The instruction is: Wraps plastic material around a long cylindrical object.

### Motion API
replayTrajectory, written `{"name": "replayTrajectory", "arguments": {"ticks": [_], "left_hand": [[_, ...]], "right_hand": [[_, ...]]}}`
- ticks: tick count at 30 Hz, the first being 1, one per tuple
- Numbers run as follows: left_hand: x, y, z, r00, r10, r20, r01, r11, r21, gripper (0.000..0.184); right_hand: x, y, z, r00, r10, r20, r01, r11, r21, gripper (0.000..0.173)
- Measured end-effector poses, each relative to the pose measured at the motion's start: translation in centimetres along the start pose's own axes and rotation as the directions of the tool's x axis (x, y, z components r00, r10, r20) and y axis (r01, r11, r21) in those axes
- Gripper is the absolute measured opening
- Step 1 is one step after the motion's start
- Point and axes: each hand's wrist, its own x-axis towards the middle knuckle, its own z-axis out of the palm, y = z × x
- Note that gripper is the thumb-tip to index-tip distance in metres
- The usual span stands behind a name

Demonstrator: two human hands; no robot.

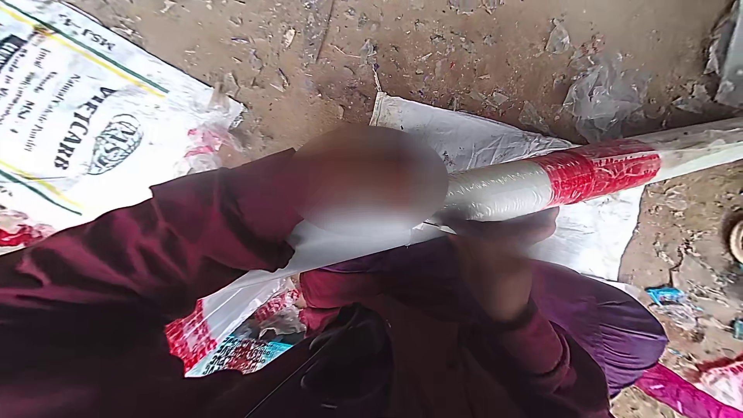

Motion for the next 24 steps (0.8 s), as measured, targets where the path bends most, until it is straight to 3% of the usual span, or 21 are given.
{"name": "replayTrajectory", "arguments": {"ticks": [1, 7, 16, 24], "left_hand": [[0.2, 1.2, -0.8, 0.987, -0.127, 0.095, 0.125, 0.992, 0.018, 0.025], [0.4, 3.1, -2.2, 0.917, -0.288, 0.275, 0.277, 0.958, 0.079, 0.028], [-0.1, 2.6, -1.6, 0.956, -0.228, 0.183, 0.212, 0.972, 0.1, 0.027], [0.0, 2.5, -1.5, 0.96, -0.212, 0.185, 0.191, 0.974, 0.124, 0.026]], "right_hand": [[0.1, 0.1, 0.0, 1.0, -0.009, -0.003, 0.009, 1.0, -0.017, 0.019], [0.7, 0.3, 0.2, 0.999, -0.045, 0.012, 0.046, 0.997, -0.065, 0.019], [0.7, 0.5, 1.0, 0.997, -0.078, 0.008, 0.079, 0.991, -0.11, 0.023], [1.1, 1.1, 0.8, 0.978, -0.207, 0.018, 0.207, 0.962, -0.176, 0.028]]}}
